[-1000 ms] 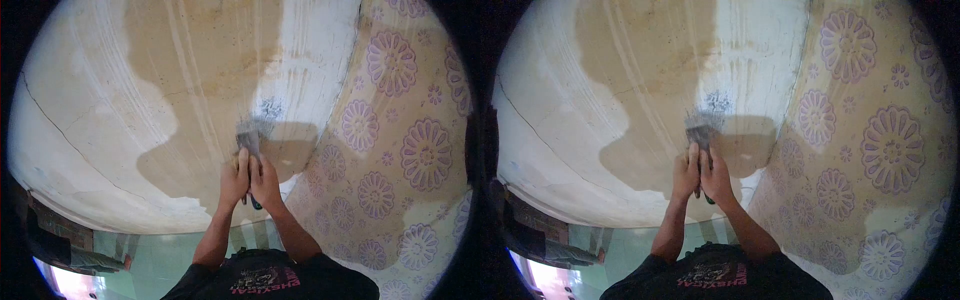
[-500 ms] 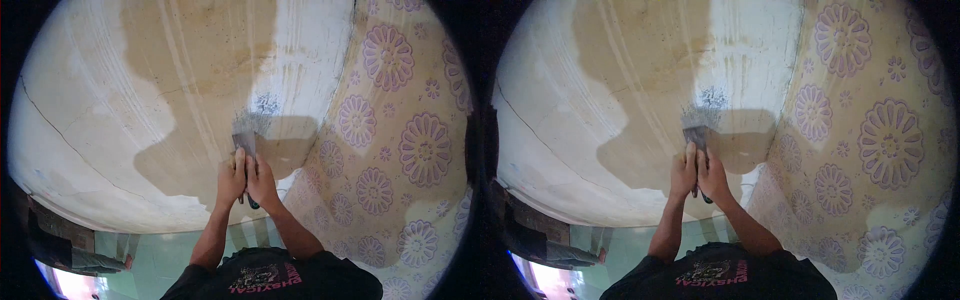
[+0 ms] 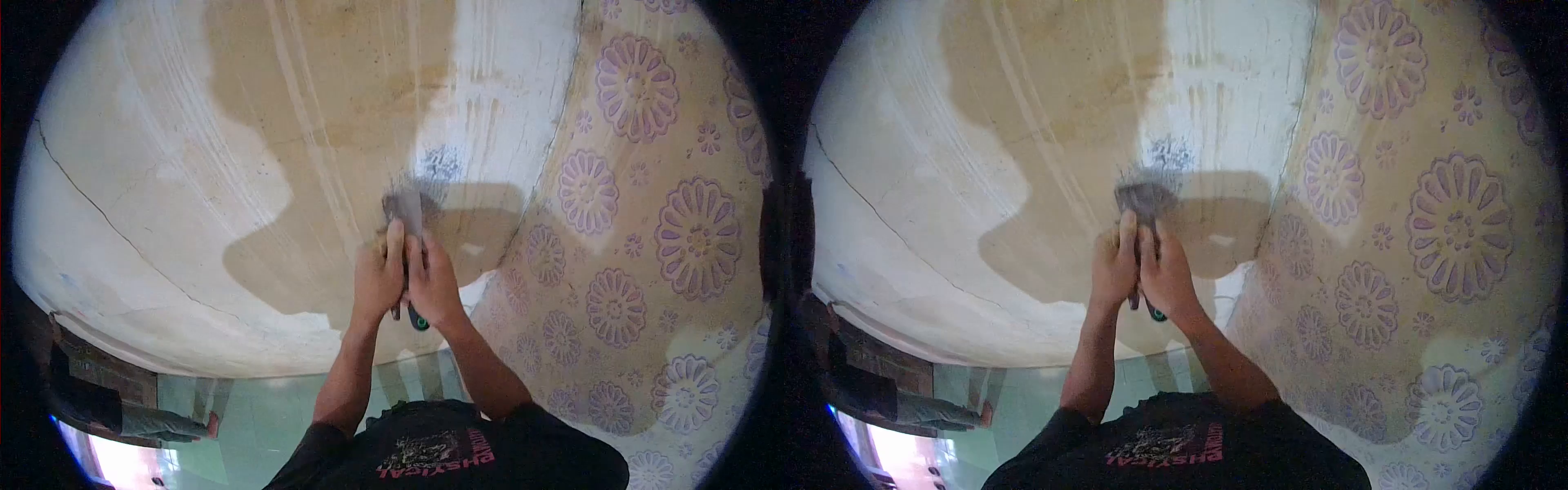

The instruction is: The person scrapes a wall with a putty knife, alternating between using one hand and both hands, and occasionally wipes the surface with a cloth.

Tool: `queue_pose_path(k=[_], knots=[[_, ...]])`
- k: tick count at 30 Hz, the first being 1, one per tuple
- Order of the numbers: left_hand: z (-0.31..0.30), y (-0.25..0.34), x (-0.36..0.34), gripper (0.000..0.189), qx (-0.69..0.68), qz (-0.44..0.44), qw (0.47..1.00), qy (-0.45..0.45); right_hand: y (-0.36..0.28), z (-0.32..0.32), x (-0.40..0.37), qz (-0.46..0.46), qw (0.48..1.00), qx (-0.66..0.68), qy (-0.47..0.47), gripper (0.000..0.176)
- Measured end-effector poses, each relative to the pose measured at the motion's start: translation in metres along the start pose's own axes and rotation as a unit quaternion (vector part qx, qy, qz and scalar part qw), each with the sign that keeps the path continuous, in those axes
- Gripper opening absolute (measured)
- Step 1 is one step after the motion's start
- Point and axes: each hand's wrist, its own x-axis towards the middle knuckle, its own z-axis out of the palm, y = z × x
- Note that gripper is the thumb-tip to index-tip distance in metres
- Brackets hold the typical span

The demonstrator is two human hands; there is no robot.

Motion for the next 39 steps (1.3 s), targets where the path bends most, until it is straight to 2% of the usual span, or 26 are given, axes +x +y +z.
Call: queue_pose_path(k=[1,2,5,7,9,11,13,14,16,18,20,22,23,26,28,32,34,35,37,38,39], knots=[[-0.003,0.014,0.000,0.055,-0.050,-0.098,0.993,-0.050,0.001,0.000,0.004,0.026,0.999,0.017,-0.011,0.033],[-0.002,0.010,-0.003,0.055,-0.051,-0.100,0.992,-0.051,0.001,-0.001,0.006,0.048,0.998,0.033,-0.023,0.032],[0.007,-0.013,-0.009,0.053,-0.031,-0.090,0.995,-0.029,0.027,0.002,-0.007,0.023,1.000,-0.019,-0.002,0.030],[0.012,-0.019,-0.005,0.051,-0.021,0.020,0.999,0.026,0.021,0.001,0.001,-0.003,1.000,-0.029,0.003,0.029],[0.010,-0.011,-0.001,0.051,-0.043,0.000,0.999,0.014,0.017,0.000,0.003,-0.016,0.999,-0.039,0.009,0.028],[0.009,-0.006,-0.005,0.053,-0.066,-0.022,0.998,0.000,0.014,-0.001,0.004,0.036,0.999,-0.024,-0.011,0.027],[0.007,-0.006,-0.012,0.052,-0.049,-0.109,0.993,-0.020,0.011,-0.001,-0.006,0.051,0.999,-0.007,-0.014,0.031],[0.008,-0.008,-0.011,0.052,-0.051,-0.105,0.993,-0.019,0.009,-0.001,-0.007,0.066,0.998,0.013,-0.019,0.035],[0.009,-0.008,-0.005,0.054,-0.031,-0.039,0.999,0.009,-0.004,-0.003,0.001,0.065,0.998,0.008,-0.019,0.034],[0.004,0.005,0.004,0.054,-0.044,-0.038,0.998,-0.001,-0.017,-0.004,0.006,0.074,0.997,0.001,-0.023,0.034],[0.003,0.004,-0.003,0.054,-0.059,-0.042,0.997,-0.011,-0.025,-0.004,0.007,0.124,0.991,0.028,-0.035,0.034],[0.006,-0.009,-0.003,0.056,-0.008,0.035,0.999,0.013,-0.005,-0.001,0.003,0.097,0.995,0.011,-0.030,0.034],[0.005,-0.009,-0.003,0.056,-0.008,0.037,0.999,0.016,0.005,0.002,-0.001,0.082,0.996,-0.001,-0.024,0.034],[0.001,0.007,0.001,0.056,-0.007,0.027,0.999,0.015,-0.016,-0.002,0.010,0.017,0.999,-0.033,-0.002,0.034],[-0.002,0.024,0.005,0.056,-0.099,-0.055,0.993,-0.012,-0.010,-0.004,0.013,0.023,1.000,0.000,-0.019,0.032],[0.002,-0.001,0.003,0.055,-0.035,-0.020,0.999,-0.018,-0.018,-0.008,0.001,0.046,0.998,0.028,-0.031,0.030],[0.003,0.006,0.009,0.056,-0.046,0.035,0.998,0.020,-0.017,-0.007,0.017,0.019,0.999,0.011,-0.028,0.029],[0.001,0.009,0.007,0.056,-0.044,0.030,0.998,0.017,-0.015,-0.007,0.018,0.006,1.000,-0.006,-0.029,0.029],[-0.008,0.041,0.010,0.056,-0.096,-0.093,0.991,-0.031,-0.037,-0.010,0.017,0.050,0.998,0.014,-0.046,0.029],[-0.007,0.031,0.007,0.056,-0.099,-0.094,0.990,-0.030,-0.045,-0.012,0.017,0.088,0.993,0.031,-0.067,0.030],[-0.004,0.014,0.004,0.055,-0.084,-0.065,0.994,-0.026,-0.041,-0.011,0.014,0.085,0.994,0.030,-0.068,0.030]])
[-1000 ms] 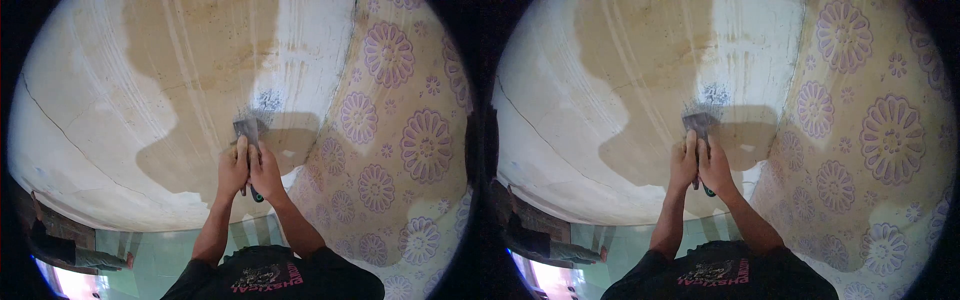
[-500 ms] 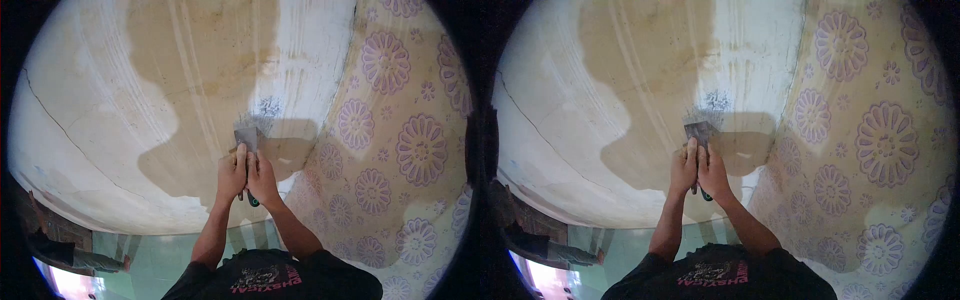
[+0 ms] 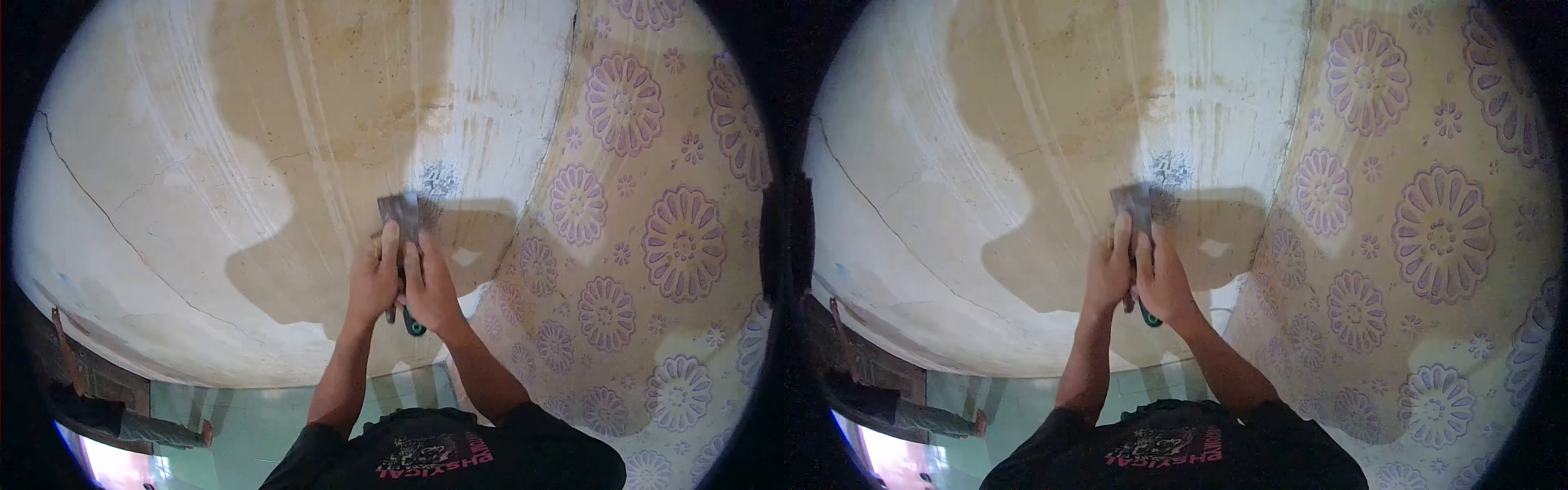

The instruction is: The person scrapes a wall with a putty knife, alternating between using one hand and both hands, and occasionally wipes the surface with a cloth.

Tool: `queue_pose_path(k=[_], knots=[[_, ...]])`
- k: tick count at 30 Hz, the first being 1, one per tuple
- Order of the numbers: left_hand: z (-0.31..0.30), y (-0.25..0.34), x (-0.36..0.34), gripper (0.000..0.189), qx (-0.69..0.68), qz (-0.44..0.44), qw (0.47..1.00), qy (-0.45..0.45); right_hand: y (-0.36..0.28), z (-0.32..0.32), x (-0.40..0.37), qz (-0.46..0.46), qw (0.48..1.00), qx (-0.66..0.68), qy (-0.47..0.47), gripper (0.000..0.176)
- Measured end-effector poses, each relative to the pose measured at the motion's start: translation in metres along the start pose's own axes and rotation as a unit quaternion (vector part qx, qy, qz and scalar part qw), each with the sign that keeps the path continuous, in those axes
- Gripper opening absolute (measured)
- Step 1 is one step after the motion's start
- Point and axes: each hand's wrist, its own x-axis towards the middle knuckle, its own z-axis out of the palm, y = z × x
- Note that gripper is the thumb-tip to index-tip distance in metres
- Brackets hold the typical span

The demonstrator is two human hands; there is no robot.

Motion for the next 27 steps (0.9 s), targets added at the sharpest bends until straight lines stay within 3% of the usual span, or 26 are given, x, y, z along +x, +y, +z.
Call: queue_pose_path(k=[3,5,8,9,11,13,14,17,20,22,27], knots=[[-0.002,-0.004,0.007,0.054,0.026,0.036,0.999,0.001,0.012,0.005,-0.001,-0.056,0.998,0.003,0.036,0.033],[-0.001,0.003,0.006,0.054,0.036,0.026,0.999,-0.004,0.010,0.000,0.006,-0.105,0.990,-0.073,0.055,0.034],[0.002,0.009,0.001,0.053,-0.009,0.021,1.000,0.001,0.022,0.006,0.008,-0.016,1.000,0.001,0.027,0.035],[0.003,0.001,-0.001,0.053,0.021,0.012,1.000,0.015,0.031,0.009,0.005,-0.053,0.998,-0.009,0.039,0.036],[0.005,-0.035,-0.007,0.053,0.057,0.000,0.998,0.025,0.053,0.012,-0.009,-0.041,0.997,-0.036,0.055,0.036],[0.011,-0.089,-0.010,0.053,0.113,0.146,0.980,0.077,0.099,0.025,-0.017,-0.073,0.989,-0.051,0.115,0.041],[0.010,-0.095,-0.015,0.053,0.119,0.149,0.979,0.066,0.111,0.027,-0.020,-0.072,0.988,-0.045,0.126,0.041],[0.010,-0.101,-0.017,0.054,0.108,0.004,0.994,0.027,0.119,0.024,-0.022,-0.026,0.994,-0.065,0.087,0.043],[0.009,-0.043,-0.021,0.054,0.102,-0.030,0.994,0.009,0.100,0.026,-0.018,-0.018,0.995,-0.047,0.082,0.044],[0.009,-0.074,-0.020,0.054,0.075,-0.035,0.996,0.019,0.093,0.028,-0.022,-0.042,0.988,-0.049,0.139,0.044],[0.010,-0.118,-0.013,0.050,0.166,0.106,0.980,0.039,0.101,0.019,-0.024,0.040,0.993,-0.079,0.074,0.040]])
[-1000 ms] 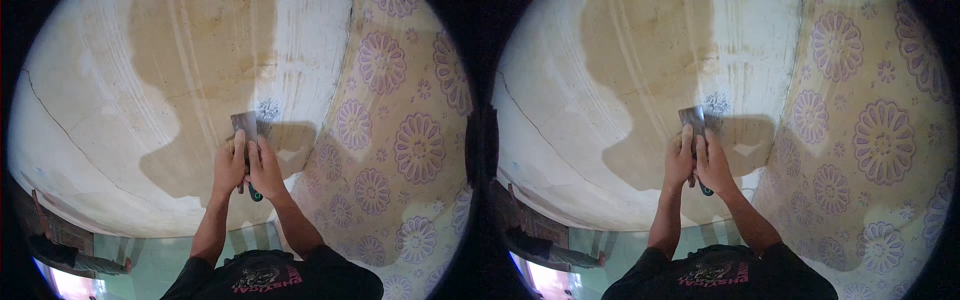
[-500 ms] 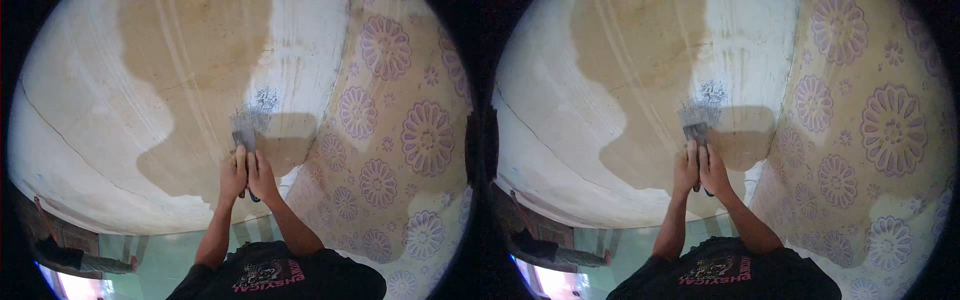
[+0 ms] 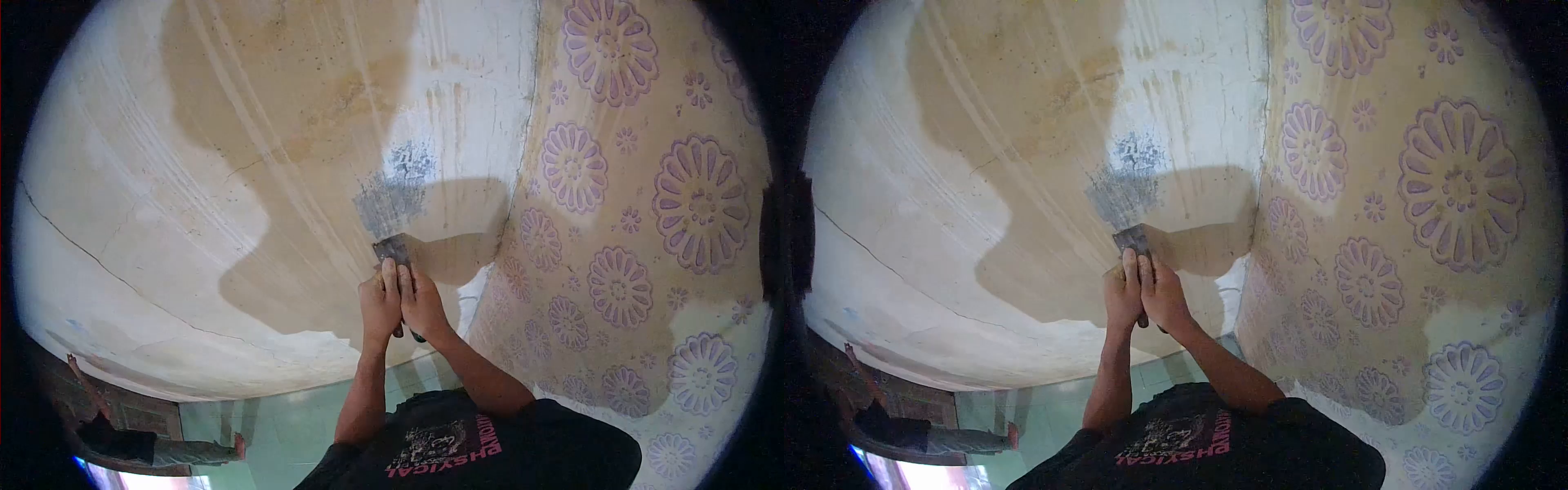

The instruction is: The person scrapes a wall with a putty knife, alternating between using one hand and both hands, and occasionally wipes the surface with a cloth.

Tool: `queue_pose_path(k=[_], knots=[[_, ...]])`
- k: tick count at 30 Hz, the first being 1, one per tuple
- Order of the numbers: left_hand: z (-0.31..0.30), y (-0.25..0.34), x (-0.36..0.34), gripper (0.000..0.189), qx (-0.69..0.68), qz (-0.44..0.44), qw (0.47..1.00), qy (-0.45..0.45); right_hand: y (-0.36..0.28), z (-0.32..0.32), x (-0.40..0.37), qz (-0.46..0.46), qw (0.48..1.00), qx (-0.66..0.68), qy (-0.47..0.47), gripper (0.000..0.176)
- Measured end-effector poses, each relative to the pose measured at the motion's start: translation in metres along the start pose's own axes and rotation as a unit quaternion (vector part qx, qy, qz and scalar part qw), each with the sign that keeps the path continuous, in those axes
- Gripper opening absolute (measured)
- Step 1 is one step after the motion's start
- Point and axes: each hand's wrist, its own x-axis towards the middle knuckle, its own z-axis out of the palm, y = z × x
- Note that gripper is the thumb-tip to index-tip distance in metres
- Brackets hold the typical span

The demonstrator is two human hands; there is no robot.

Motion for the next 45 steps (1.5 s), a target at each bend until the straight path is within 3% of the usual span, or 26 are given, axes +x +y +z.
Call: queue_pose_path(k=[1,3,4,6,7,9,10,12,13,14,16,18,19,21,23,25,26,28,30,32,34,41,43,45], knots=[[-0.004,0.017,0.004,0.050,0.000,-0.003,1.000,0.000,-0.004,-0.003,0.002,0.019,0.999,-0.022,-0.020,0.039],[-0.013,0.046,0.006,0.046,-0.053,-0.158,0.985,-0.041,0.001,0.003,0.005,-0.005,1.000,-0.001,0.003,0.039],[-0.013,0.037,0.001,0.046,-0.053,-0.165,0.984,-0.040,0.004,0.006,0.003,-0.033,0.999,0.017,0.029,0.039],[-0.006,0.016,0.000,0.044,0.000,-0.050,0.999,-0.018,0.008,0.008,0.000,-0.045,0.998,0.005,0.038,0.038],[-0.003,0.011,0.002,0.044,-0.001,-0.051,0.999,-0.013,0.008,0.010,-0.002,-0.055,0.997,-0.002,0.051,0.038],[0.005,0.004,0.012,0.047,0.084,0.147,0.982,0.080,-0.003,0.004,0.008,-0.079,0.995,-0.008,0.060,0.038],[-0.003,0.023,0.015,0.047,0.086,0.139,0.983,0.078,-0.012,0.000,0.008,-0.094,0.993,-0.015,0.067,0.038],[-0.027,0.077,0.023,0.045,-0.034,-0.151,0.984,-0.083,-0.026,-0.007,0.009,-0.040,0.999,0.003,0.033,0.039],[-0.022,0.065,0.016,0.045,-0.036,-0.154,0.984,-0.079,-0.030,-0.009,0.011,-0.001,1.000,0.019,0.006,0.039],[-0.012,0.043,0.010,0.046,-0.031,-0.098,0.994,-0.041,-0.019,-0.006,0.012,-0.006,1.000,0.017,0.005,0.039],[-0.001,0.020,0.008,0.048,-0.024,-0.045,0.999,-0.001,0.004,0.004,0.005,-0.053,0.998,-0.009,0.039,0.040],[0.004,0.010,0.012,0.049,0.021,0.075,0.996,0.049,-0.006,-0.002,0.012,-0.082,0.996,-0.020,0.040,0.039],[-0.004,0.028,0.011,0.049,0.022,0.066,0.997,0.045,-0.011,-0.004,0.010,-0.101,0.994,-0.032,0.037,0.039],[-0.020,0.064,0.018,0.050,-0.102,-0.166,0.979,-0.060,-0.010,-0.005,0.014,-0.058,0.998,-0.014,0.015,0.038],[-0.015,0.050,0.012,0.049,-0.093,-0.144,0.983,-0.071,-0.004,-0.002,0.010,-0.026,1.000,0.002,-0.005,0.038],[0.004,0.010,-0.002,0.051,-0.018,0.050,0.998,0.033,0.027,0.009,0.000,-0.102,0.993,-0.039,0.049,0.038],[0.001,0.016,0.001,0.051,-0.019,0.054,0.998,0.036,0.038,0.013,0.002,-0.068,0.997,-0.037,0.030,0.038],[-0.008,0.033,0.000,0.050,-0.058,-0.070,0.996,-0.018,0.025,0.010,0.002,-0.079,0.996,-0.023,0.034,0.039],[-0.009,0.036,0.004,0.050,-0.063,-0.056,0.996,-0.008,0.010,0.004,0.003,-0.088,0.995,-0.011,0.037,0.040],[-0.010,0.034,0.000,0.050,-0.068,-0.046,0.997,-0.001,-0.002,0.000,0.001,0.030,0.999,0.034,-0.022,0.044],[-0.010,0.032,-0.004,0.053,-0.079,-0.135,0.987,-0.043,0.018,0.006,-0.005,0.013,1.000,0.007,-0.001,0.043],[-0.007,0.028,-0.005,0.055,-0.095,-0.172,0.979,-0.051,0.016,0.003,-0.007,-0.027,1.000,0.012,0.008,0.042],[0.000,0.015,-0.005,0.055,-0.048,-0.063,0.997,-0.007,0.021,0.006,-0.006,-0.024,1.000,-0.002,0.017,0.042],[0.004,0.008,-0.007,0.055,-0.039,-0.043,0.998,0.008,0.024,0.009,-0.005,-0.029,0.999,-0.013,0.027,0.042]])
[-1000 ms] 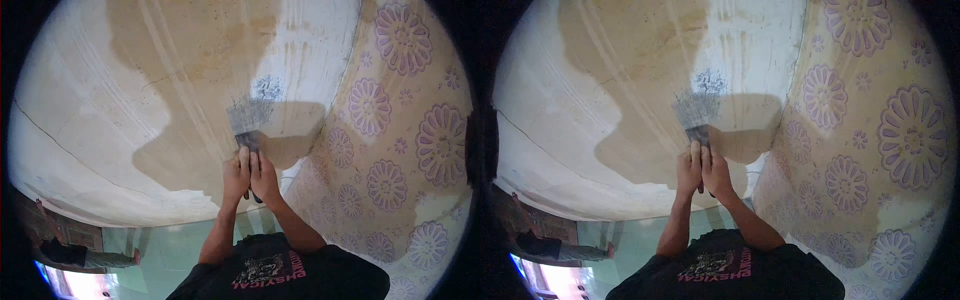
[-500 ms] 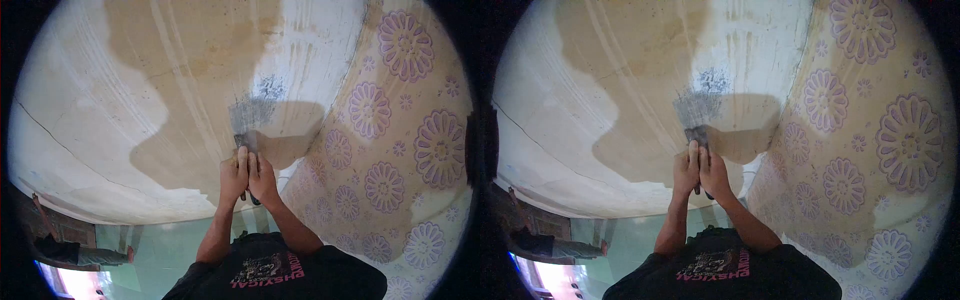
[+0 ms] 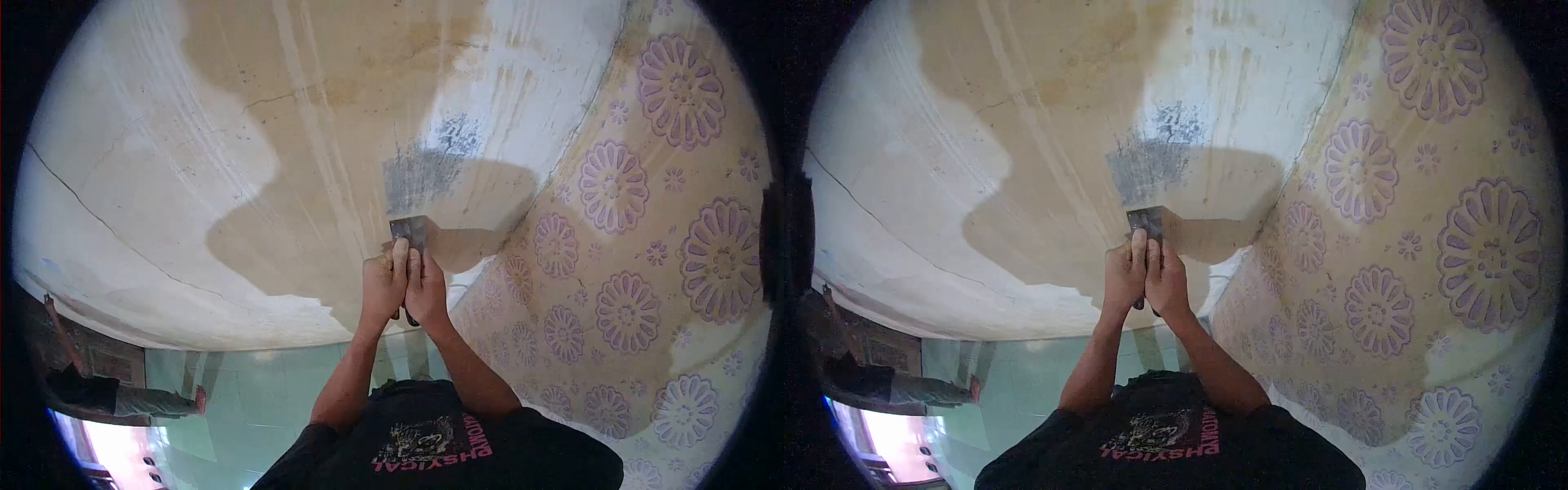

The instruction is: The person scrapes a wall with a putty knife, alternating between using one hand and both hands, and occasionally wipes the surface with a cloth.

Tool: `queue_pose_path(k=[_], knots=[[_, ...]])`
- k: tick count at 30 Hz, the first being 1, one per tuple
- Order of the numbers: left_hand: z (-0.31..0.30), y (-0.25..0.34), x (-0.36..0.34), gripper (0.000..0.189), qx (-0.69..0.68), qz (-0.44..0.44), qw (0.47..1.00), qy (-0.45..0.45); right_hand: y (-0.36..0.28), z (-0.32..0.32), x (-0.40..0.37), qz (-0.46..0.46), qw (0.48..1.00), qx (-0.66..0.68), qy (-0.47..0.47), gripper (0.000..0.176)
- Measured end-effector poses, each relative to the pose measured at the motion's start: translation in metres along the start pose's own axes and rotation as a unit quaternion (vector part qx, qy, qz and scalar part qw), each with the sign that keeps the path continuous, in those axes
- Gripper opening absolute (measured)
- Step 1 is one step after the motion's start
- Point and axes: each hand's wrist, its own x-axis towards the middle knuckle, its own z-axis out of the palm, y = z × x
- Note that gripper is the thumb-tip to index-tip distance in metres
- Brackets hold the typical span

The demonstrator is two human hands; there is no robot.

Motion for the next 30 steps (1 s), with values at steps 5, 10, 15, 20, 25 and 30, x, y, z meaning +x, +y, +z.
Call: queue_pose_path(k=[5,10,15,20,25,30], knots=[[-0.012,0.037,0.014,0.053,-0.014,-0.069,0.997,-0.021,-0.027,-0.007,0.014,-0.017,1.000,-0.017,0.000,0.038],[-0.008,0.017,0.008,0.050,-0.001,-0.029,0.999,-0.026,0.003,0.005,0.011,-0.084,0.995,-0.025,0.041,0.039],[-0.012,0.033,0.002,0.047,-0.029,-0.078,0.996,-0.040,-0.024,-0.014,0.001,0.032,0.998,0.041,-0.033,0.038],[-0.003,0.010,0.000,0.049,-0.013,-0.072,0.997,-0.039,0.015,0.001,0.002,-0.016,1.000,-0.014,-0.001,0.038],[-0.010,0.035,0.000,0.054,-0.052,-0.165,0.978,-0.114,-0.016,-0.016,0.000,-0.002,0.999,0.044,0.021,0.039],[0.009,0.019,-0.006,0.052,-0.105,-0.085,0.985,-0.111,-0.011,-0.034,0.008,-0.011,1.000,0.028,0.000,0.037]])
